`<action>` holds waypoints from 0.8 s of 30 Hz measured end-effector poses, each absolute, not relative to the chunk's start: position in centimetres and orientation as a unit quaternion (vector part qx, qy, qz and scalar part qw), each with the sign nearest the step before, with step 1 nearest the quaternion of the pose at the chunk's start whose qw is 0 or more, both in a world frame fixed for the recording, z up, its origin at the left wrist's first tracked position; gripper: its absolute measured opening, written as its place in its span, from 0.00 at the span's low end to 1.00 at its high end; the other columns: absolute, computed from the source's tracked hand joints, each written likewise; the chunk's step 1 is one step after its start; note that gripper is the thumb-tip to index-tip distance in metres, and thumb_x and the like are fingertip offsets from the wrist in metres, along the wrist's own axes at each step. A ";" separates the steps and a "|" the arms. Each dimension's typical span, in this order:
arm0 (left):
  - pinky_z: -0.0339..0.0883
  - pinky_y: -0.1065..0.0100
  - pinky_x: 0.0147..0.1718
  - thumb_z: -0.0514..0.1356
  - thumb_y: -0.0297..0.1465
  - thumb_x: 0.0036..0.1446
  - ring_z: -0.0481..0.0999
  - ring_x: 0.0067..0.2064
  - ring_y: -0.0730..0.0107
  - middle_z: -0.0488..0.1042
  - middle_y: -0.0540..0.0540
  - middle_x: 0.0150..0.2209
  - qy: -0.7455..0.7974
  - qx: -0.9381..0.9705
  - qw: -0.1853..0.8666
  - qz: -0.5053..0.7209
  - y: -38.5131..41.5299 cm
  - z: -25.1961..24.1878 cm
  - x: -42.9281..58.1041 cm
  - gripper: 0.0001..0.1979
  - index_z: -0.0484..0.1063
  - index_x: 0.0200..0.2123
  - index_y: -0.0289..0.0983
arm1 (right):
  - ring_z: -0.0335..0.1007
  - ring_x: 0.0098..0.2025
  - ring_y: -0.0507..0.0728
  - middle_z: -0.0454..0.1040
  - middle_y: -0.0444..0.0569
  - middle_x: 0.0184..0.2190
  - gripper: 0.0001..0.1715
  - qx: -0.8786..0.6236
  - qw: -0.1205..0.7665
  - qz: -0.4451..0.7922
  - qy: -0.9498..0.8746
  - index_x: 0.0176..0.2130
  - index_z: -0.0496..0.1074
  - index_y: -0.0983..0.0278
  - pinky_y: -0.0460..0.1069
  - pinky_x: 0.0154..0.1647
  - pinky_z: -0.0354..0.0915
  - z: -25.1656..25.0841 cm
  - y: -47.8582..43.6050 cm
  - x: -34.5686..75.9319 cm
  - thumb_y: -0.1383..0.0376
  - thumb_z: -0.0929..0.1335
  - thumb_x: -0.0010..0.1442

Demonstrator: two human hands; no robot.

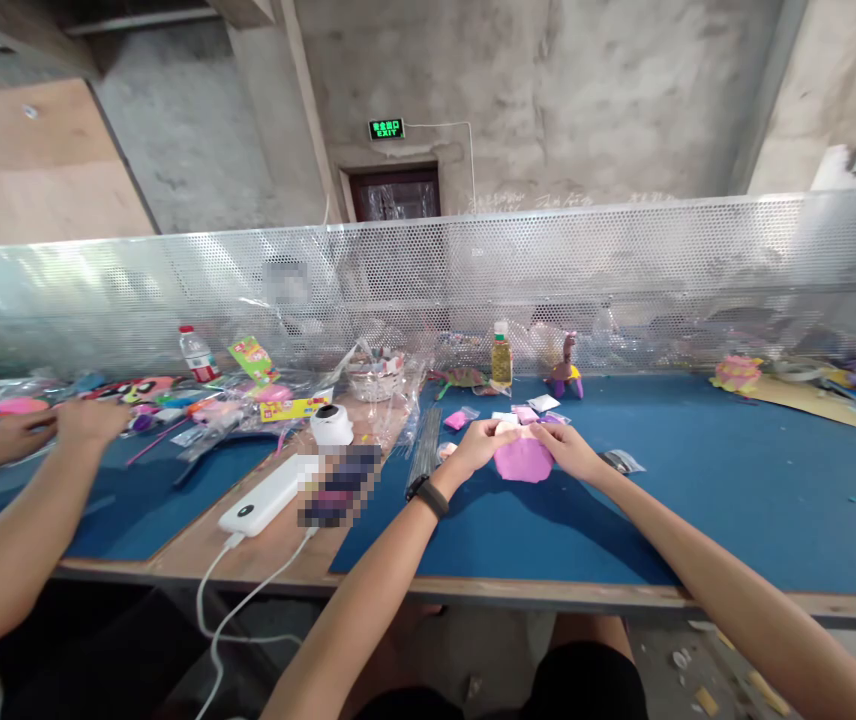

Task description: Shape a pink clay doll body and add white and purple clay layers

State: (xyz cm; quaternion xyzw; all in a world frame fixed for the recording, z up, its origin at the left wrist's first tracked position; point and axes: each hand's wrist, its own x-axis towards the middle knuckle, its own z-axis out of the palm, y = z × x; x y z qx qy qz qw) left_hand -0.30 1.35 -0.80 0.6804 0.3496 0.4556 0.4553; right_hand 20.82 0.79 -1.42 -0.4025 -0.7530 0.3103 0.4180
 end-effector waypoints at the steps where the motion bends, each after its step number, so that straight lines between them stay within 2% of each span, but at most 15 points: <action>1: 0.56 0.71 0.29 0.68 0.49 0.49 0.64 0.29 0.73 0.71 0.49 0.28 0.352 0.680 0.458 0.452 1.3 -0.8 -0.3 0.23 0.76 0.31 0.31 | 0.57 0.26 0.52 0.64 0.44 0.23 0.32 -0.402 0.417 0.298 -0.759 0.26 0.67 0.64 0.48 0.27 0.52 -1.4 0.8 20.9 0.41 0.61 0.65; 8: 0.48 0.70 0.26 0.59 0.55 0.55 0.55 0.26 0.76 0.61 0.52 0.22 0.359 0.675 0.446 0.465 0.9 -0.3 -0.1 0.29 0.68 0.23 0.33 | 0.56 0.26 0.52 0.63 0.43 0.23 0.33 -0.410 0.424 0.313 -0.745 0.27 0.68 0.64 0.47 0.27 0.52 -1.3 0.7 20.8 0.40 0.61 0.64; 11: 0.49 0.69 0.27 0.61 0.56 0.53 0.56 0.27 0.75 0.62 0.52 0.23 0.359 0.674 0.432 0.480 0.9 -0.1 -0.1 0.29 0.67 0.22 0.34 | 0.53 0.25 0.51 0.62 0.42 0.21 0.34 -0.412 0.420 0.341 -0.733 0.26 0.66 0.64 0.47 0.26 0.50 -1.3 0.7 20.6 0.38 0.61 0.63; 18: 0.48 0.70 0.26 0.61 0.57 0.53 0.57 0.26 0.76 0.62 0.52 0.22 0.364 0.668 0.469 0.449 1.2 -0.7 -0.2 0.29 0.68 0.24 0.34 | 0.53 0.24 0.51 0.59 0.42 0.20 0.35 -0.432 0.430 0.300 -0.734 0.21 0.61 0.63 0.48 0.25 0.49 -1.5 0.8 20.7 0.38 0.61 0.62; 24: 0.48 0.70 0.25 0.62 0.57 0.51 0.56 0.25 0.76 0.62 0.52 0.22 0.371 0.670 0.442 0.467 1.2 -0.8 -0.2 0.30 0.68 0.22 0.33 | 0.53 0.22 0.51 0.59 0.41 0.18 0.37 -0.430 0.413 0.379 -0.708 0.22 0.61 0.63 0.47 0.23 0.49 -1.5 0.8 20.6 0.35 0.61 0.60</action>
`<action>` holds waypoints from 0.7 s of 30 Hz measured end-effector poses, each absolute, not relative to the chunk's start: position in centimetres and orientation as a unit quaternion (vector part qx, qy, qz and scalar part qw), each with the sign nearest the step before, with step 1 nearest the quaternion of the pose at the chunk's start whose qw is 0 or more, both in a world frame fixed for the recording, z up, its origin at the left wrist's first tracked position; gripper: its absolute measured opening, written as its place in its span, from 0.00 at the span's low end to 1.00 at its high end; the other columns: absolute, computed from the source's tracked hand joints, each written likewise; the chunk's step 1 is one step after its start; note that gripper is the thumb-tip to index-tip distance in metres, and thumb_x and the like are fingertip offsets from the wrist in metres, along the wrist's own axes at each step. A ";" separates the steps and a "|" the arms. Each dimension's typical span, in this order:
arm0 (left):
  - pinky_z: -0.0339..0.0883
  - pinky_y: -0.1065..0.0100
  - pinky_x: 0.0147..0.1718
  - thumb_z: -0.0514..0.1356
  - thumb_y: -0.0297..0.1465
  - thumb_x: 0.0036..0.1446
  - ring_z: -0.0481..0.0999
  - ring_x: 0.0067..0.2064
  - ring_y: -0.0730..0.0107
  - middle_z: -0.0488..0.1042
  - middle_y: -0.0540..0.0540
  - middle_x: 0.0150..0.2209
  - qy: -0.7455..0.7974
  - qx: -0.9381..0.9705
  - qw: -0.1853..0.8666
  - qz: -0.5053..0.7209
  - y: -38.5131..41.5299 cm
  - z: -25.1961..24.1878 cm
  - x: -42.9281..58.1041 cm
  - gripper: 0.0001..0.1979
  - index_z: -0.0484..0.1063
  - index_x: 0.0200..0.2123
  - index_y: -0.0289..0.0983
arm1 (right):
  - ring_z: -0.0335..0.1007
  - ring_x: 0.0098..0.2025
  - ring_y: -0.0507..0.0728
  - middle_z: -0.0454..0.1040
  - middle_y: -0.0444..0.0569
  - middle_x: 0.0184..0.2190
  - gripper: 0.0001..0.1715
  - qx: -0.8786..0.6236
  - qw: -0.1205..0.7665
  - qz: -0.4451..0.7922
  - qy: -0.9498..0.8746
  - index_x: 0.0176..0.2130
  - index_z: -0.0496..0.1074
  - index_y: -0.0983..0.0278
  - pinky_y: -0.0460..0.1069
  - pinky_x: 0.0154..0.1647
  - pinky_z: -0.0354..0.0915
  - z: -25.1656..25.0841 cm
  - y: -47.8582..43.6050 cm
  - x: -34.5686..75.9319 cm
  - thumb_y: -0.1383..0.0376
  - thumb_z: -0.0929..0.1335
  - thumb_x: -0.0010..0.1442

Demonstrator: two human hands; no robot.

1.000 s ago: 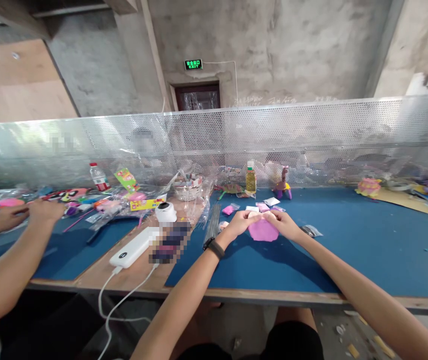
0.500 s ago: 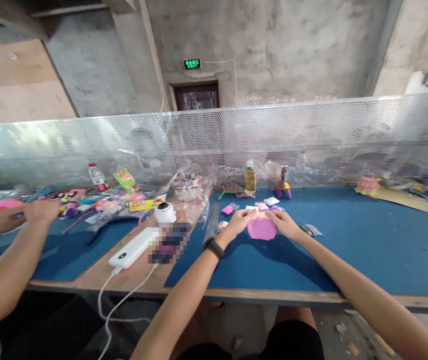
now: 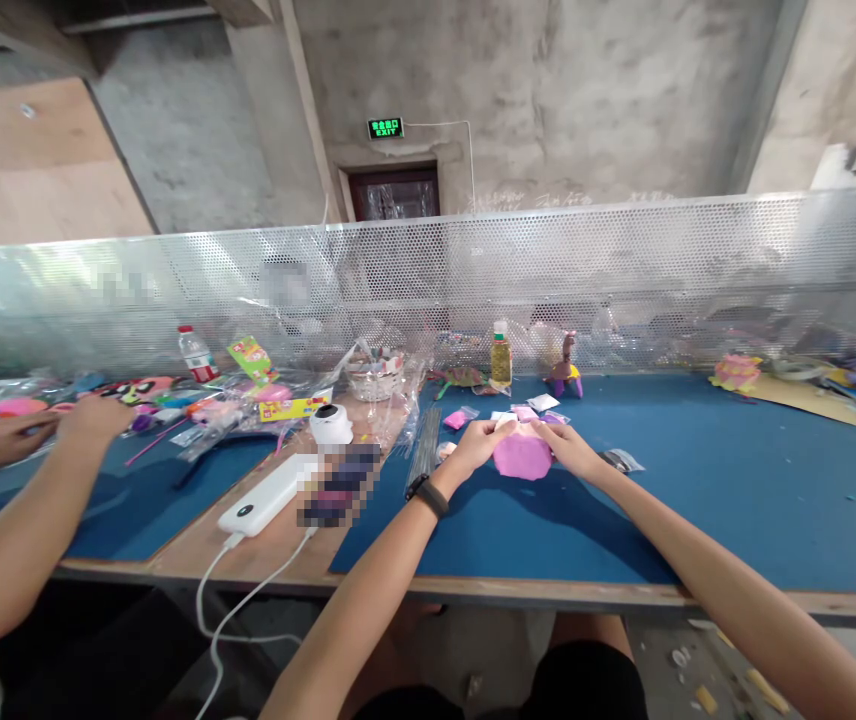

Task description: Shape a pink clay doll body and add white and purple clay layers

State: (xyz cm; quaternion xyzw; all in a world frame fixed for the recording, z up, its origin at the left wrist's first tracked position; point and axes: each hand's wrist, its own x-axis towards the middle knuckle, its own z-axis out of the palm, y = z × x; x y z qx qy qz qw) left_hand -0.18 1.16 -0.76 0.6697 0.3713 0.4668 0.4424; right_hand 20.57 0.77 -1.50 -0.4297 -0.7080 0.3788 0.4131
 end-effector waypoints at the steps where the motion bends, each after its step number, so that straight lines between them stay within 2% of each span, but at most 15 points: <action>1: 0.48 0.70 0.24 0.62 0.58 0.51 0.57 0.25 0.76 0.62 0.52 0.21 0.376 0.666 0.445 0.466 1.1 -0.7 -0.2 0.31 0.67 0.22 0.33 | 0.53 0.22 0.50 0.58 0.41 0.18 0.37 -0.429 0.413 0.369 -0.714 0.22 0.61 0.63 0.47 0.23 0.49 -1.5 0.8 20.6 0.35 0.61 0.60; 5: 0.52 0.70 0.24 0.61 0.57 0.52 0.60 0.24 0.74 0.64 0.51 0.20 0.377 0.642 0.480 0.464 1.0 -0.6 -0.1 0.30 0.70 0.23 0.34 | 0.52 0.24 0.50 0.58 0.41 0.19 0.36 -0.427 0.446 0.316 -0.721 0.21 0.60 0.63 0.47 0.24 0.50 -1.2 0.7 20.6 0.36 0.63 0.60; 11: 0.55 0.71 0.24 0.64 0.56 0.49 0.61 0.25 0.75 0.67 0.50 0.23 0.364 0.624 0.474 0.504 0.8 -0.2 -0.1 0.29 0.73 0.26 0.32 | 0.53 0.23 0.50 0.60 0.40 0.20 0.33 -0.406 0.428 0.431 -0.683 0.26 0.64 0.63 0.46 0.23 0.52 -1.3 0.5 20.5 0.37 0.66 0.57; 16: 0.59 0.71 0.25 0.64 0.56 0.50 0.63 0.25 0.74 0.67 0.50 0.23 0.369 0.608 0.502 0.491 0.7 -0.2 -0.1 0.29 0.73 0.28 0.32 | 0.53 0.23 0.49 0.59 0.40 0.19 0.34 -0.404 0.455 0.374 -0.700 0.23 0.63 0.64 0.46 0.24 0.51 -1.0 0.4 20.5 0.37 0.67 0.55; 21: 0.54 0.72 0.23 0.64 0.56 0.50 0.60 0.24 0.76 0.63 0.52 0.21 0.375 0.618 0.468 0.509 0.8 -0.3 -0.2 0.29 0.69 0.22 0.33 | 0.56 0.23 0.50 0.63 0.41 0.21 0.34 -0.409 0.425 0.451 -0.670 0.26 0.67 0.64 0.46 0.24 0.57 -1.1 0.3 20.4 0.36 0.70 0.51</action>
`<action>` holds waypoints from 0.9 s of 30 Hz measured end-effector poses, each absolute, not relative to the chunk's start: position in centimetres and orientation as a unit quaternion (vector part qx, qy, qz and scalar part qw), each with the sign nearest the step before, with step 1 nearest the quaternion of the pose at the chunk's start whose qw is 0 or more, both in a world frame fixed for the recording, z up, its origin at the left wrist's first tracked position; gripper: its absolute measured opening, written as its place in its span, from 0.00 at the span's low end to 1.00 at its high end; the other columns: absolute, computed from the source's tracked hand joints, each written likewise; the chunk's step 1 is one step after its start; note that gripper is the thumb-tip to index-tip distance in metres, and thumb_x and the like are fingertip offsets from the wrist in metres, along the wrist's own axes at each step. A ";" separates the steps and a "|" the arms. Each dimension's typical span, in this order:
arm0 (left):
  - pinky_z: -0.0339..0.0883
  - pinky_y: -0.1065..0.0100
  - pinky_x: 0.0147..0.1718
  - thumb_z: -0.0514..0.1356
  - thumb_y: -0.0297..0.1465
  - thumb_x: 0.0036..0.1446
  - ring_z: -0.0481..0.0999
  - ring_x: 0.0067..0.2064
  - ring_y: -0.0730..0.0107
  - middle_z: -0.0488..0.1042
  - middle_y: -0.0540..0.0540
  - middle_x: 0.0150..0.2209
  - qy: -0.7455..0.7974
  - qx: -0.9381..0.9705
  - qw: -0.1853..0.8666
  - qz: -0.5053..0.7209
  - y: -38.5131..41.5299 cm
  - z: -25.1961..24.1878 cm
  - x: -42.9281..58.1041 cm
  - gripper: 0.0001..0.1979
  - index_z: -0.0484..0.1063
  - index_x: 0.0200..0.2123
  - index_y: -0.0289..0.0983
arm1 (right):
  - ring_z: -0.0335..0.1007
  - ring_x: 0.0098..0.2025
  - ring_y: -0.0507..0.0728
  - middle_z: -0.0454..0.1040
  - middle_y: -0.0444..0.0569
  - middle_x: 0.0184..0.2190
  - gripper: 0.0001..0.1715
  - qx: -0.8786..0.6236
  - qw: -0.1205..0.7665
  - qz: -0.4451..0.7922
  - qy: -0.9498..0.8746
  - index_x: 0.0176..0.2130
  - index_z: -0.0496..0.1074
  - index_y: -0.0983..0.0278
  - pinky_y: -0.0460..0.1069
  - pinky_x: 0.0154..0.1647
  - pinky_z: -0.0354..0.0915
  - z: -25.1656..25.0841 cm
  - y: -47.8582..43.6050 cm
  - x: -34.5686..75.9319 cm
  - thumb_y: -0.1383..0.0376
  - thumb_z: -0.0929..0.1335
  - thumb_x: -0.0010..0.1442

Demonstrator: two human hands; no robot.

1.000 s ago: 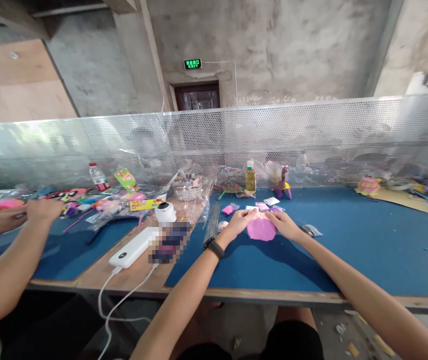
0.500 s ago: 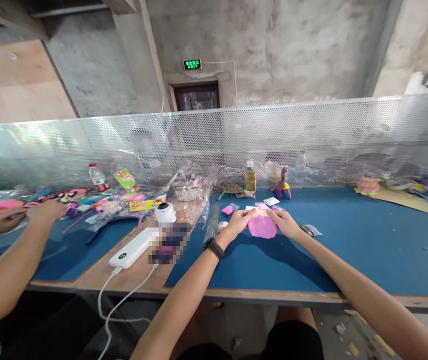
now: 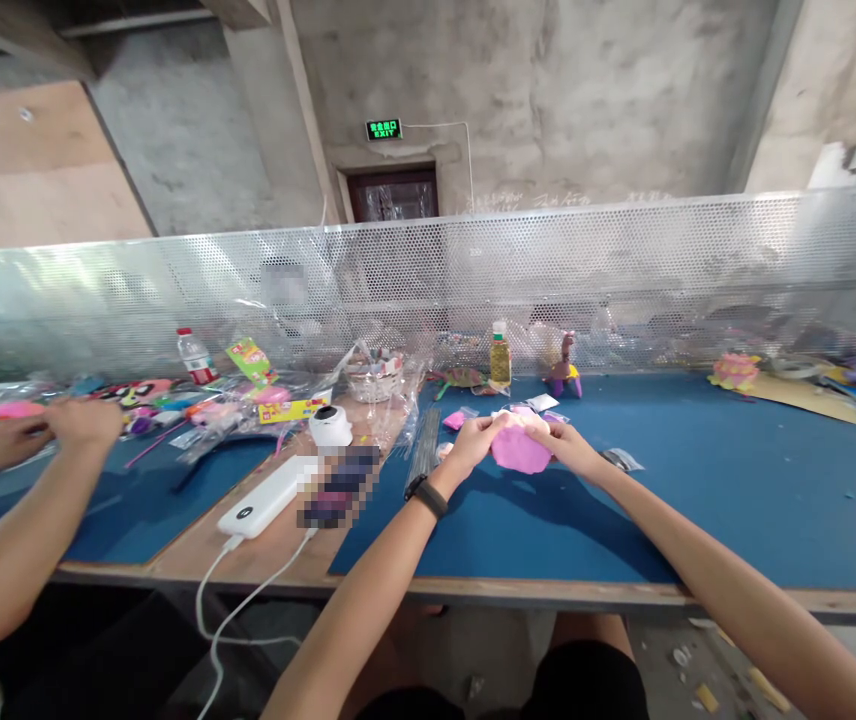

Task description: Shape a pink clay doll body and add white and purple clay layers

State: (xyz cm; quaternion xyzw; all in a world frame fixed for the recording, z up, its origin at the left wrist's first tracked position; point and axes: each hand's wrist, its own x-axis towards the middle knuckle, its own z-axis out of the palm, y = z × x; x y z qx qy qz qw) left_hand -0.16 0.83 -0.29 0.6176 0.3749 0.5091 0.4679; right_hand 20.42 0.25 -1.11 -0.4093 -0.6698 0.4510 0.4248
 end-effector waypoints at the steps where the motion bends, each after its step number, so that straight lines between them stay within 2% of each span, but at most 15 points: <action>1: 0.54 0.72 0.23 0.63 0.56 0.51 0.60 0.24 0.76 0.63 0.52 0.20 0.379 0.614 0.471 0.508 0.9 -0.3 -0.2 0.29 0.69 0.22 0.34 | 0.56 0.23 0.50 0.63 0.41 0.20 0.34 -0.411 0.418 0.455 -0.671 0.26 0.67 0.64 0.47 0.24 0.57 -1.1 0.2 20.4 0.37 0.70 0.51; 6: 0.61 0.69 0.26 0.63 0.56 0.51 0.67 0.28 0.70 0.70 0.48 0.23 0.370 0.613 0.493 0.494 1.0 -0.4 -0.2 0.28 0.74 0.27 0.33 | 0.55 0.22 0.50 0.62 0.41 0.18 0.34 -0.423 0.449 0.423 -0.664 0.22 0.66 0.64 0.46 0.23 0.56 -1.0 0.2 20.4 0.37 0.71 0.49; 10: 0.59 0.69 0.26 0.63 0.55 0.52 0.66 0.27 0.70 0.69 0.48 0.22 0.374 0.623 0.461 0.509 1.2 -0.5 -0.2 0.27 0.74 0.25 0.33 | 0.60 0.23 0.51 0.66 0.43 0.20 0.33 -0.417 0.420 0.460 -0.662 0.26 0.70 0.65 0.47 0.25 0.61 -0.9 0.0 20.2 0.37 0.72 0.50; 14: 0.59 0.70 0.26 0.62 0.54 0.54 0.65 0.27 0.71 0.69 0.49 0.23 0.367 0.616 0.466 0.518 1.3 -0.4 -0.2 0.26 0.74 0.26 0.34 | 0.61 0.23 0.51 0.66 0.44 0.20 0.33 -0.414 0.409 0.450 -0.678 0.24 0.69 0.65 0.47 0.24 0.62 -1.0 0.0 20.1 0.38 0.72 0.49; 20: 0.58 0.70 0.27 0.64 0.51 0.53 0.64 0.28 0.72 0.70 0.49 0.24 0.369 0.609 0.440 0.547 1.4 -0.3 -0.2 0.24 0.73 0.25 0.34 | 0.63 0.25 0.53 0.66 0.44 0.20 0.34 -0.430 0.413 0.449 -0.666 0.25 0.69 0.64 0.49 0.26 0.67 -0.8 -0.2 20.0 0.36 0.72 0.48; 27: 0.64 0.68 0.29 0.64 0.52 0.52 0.70 0.31 0.66 0.72 0.46 0.25 0.377 0.593 0.456 0.546 1.4 -0.4 -0.3 0.25 0.77 0.29 0.34 | 0.66 0.27 0.54 0.67 0.44 0.22 0.34 -0.435 0.441 0.459 -0.637 0.26 0.69 0.64 0.51 0.30 0.71 -1.3 0.3 20.0 0.36 0.70 0.51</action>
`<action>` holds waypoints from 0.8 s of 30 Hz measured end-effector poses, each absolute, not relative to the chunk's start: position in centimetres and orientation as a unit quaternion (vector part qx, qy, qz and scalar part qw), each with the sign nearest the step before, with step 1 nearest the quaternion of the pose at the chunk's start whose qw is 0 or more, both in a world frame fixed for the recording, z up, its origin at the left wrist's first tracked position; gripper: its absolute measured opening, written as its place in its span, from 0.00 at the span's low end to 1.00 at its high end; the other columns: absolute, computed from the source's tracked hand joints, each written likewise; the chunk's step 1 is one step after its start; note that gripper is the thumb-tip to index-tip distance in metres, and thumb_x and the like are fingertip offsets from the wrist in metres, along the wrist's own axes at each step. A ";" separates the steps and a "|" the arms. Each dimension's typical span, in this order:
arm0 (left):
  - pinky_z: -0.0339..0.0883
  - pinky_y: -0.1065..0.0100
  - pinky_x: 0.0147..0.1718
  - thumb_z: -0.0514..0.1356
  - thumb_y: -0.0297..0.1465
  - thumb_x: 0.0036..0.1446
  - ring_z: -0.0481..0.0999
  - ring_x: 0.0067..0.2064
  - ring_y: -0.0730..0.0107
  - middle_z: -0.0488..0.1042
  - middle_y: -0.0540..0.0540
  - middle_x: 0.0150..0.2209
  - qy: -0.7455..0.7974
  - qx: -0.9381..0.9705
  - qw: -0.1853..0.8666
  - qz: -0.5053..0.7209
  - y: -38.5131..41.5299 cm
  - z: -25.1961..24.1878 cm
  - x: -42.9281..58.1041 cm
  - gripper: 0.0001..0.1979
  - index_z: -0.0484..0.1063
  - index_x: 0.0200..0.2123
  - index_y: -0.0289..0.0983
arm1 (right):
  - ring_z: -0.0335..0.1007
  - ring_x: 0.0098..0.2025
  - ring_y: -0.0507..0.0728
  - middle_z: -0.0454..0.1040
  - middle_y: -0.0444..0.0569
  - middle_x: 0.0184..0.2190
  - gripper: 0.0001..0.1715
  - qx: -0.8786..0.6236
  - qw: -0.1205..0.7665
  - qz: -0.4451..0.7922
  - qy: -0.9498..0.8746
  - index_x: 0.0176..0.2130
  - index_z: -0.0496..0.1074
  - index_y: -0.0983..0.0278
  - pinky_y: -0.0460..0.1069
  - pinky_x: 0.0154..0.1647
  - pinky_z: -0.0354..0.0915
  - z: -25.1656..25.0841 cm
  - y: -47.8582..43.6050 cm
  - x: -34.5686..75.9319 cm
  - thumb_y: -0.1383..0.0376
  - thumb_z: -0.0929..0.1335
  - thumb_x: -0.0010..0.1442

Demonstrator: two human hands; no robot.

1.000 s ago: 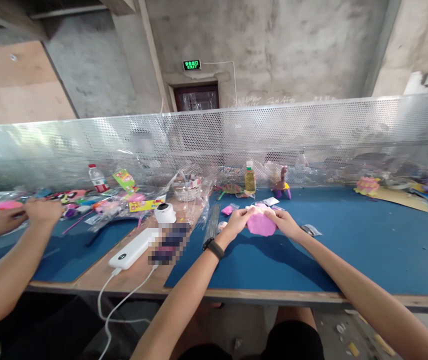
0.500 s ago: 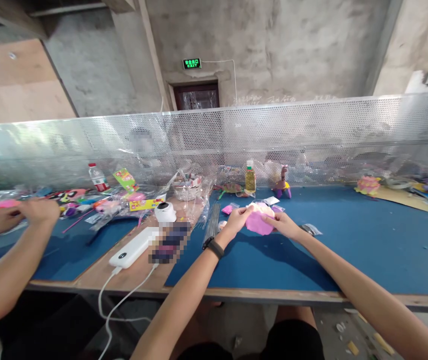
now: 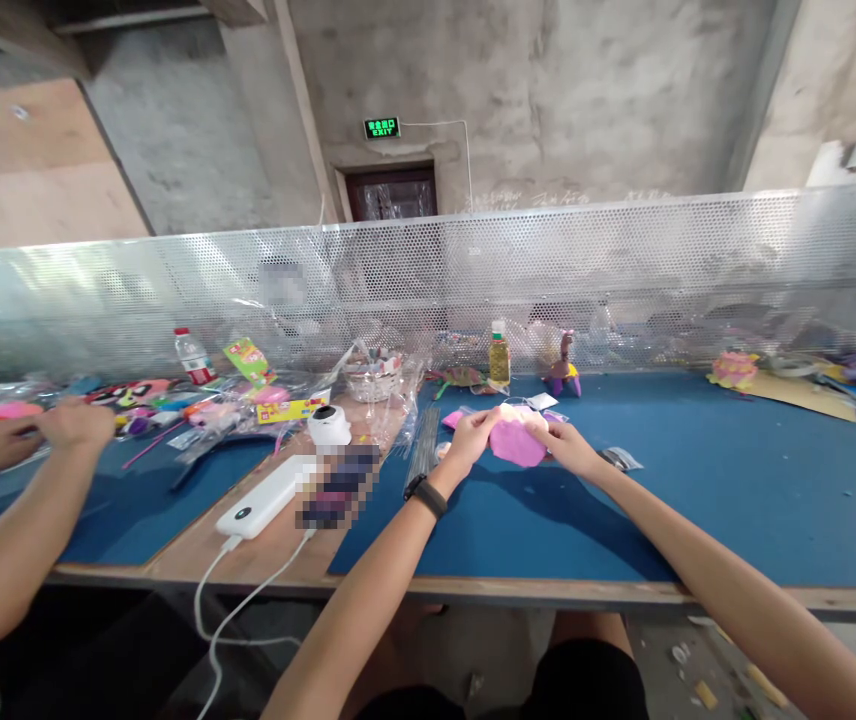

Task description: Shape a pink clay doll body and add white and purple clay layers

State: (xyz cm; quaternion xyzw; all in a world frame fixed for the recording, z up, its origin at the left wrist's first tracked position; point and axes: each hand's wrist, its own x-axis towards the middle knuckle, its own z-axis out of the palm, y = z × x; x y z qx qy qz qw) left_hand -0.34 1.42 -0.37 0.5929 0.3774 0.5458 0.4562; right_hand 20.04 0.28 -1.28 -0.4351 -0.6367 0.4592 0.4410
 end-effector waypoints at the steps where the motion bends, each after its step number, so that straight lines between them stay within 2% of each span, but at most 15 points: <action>1: 0.64 0.68 0.29 0.64 0.53 0.52 0.70 0.32 0.66 0.73 0.46 0.25 0.377 0.591 0.459 0.546 1.4 -0.3 -0.4 0.25 0.77 0.30 0.33 | 0.65 0.26 0.53 0.66 0.43 0.22 0.34 -0.434 0.446 0.461 -0.633 0.27 0.69 0.64 0.51 0.30 0.71 -1.4 0.4 20.1 0.36 0.69 0.52; 4: 0.65 0.68 0.29 0.64 0.54 0.51 0.70 0.31 0.67 0.72 0.46 0.25 0.377 0.582 0.480 0.537 1.1 -0.2 -0.4 0.26 0.76 0.30 0.34 | 0.63 0.25 0.52 0.65 0.42 0.22 0.35 -0.427 0.461 0.459 -0.628 0.27 0.67 0.63 0.50 0.30 0.71 -1.6 0.8 20.2 0.34 0.67 0.54; 11: 0.66 0.68 0.29 0.63 0.55 0.52 0.67 0.29 0.71 0.70 0.49 0.26 0.365 0.577 0.518 0.516 0.8 0.2 -0.3 0.26 0.73 0.28 0.35 | 0.56 0.22 0.50 0.59 0.40 0.19 0.35 -0.421 0.467 0.423 -0.653 0.24 0.61 0.62 0.46 0.24 0.62 -1.8 1.0 20.5 0.35 0.66 0.55; 18: 0.58 0.71 0.27 0.65 0.53 0.51 0.64 0.28 0.73 0.70 0.48 0.26 0.349 0.619 0.470 0.524 0.8 0.2 -0.4 0.26 0.77 0.30 0.33 | 0.58 0.23 0.51 0.62 0.41 0.20 0.35 -0.418 0.446 0.434 -0.662 0.26 0.65 0.63 0.46 0.24 0.61 -1.5 0.5 20.3 0.34 0.64 0.56; 24: 0.61 0.70 0.27 0.64 0.54 0.51 0.66 0.28 0.72 0.73 0.47 0.26 0.364 0.608 0.497 0.501 0.7 0.1 -0.3 0.27 0.78 0.30 0.33 | 0.55 0.23 0.50 0.59 0.41 0.19 0.34 -0.415 0.457 0.346 -0.707 0.24 0.62 0.63 0.46 0.24 0.55 -1.4 0.8 20.7 0.37 0.63 0.60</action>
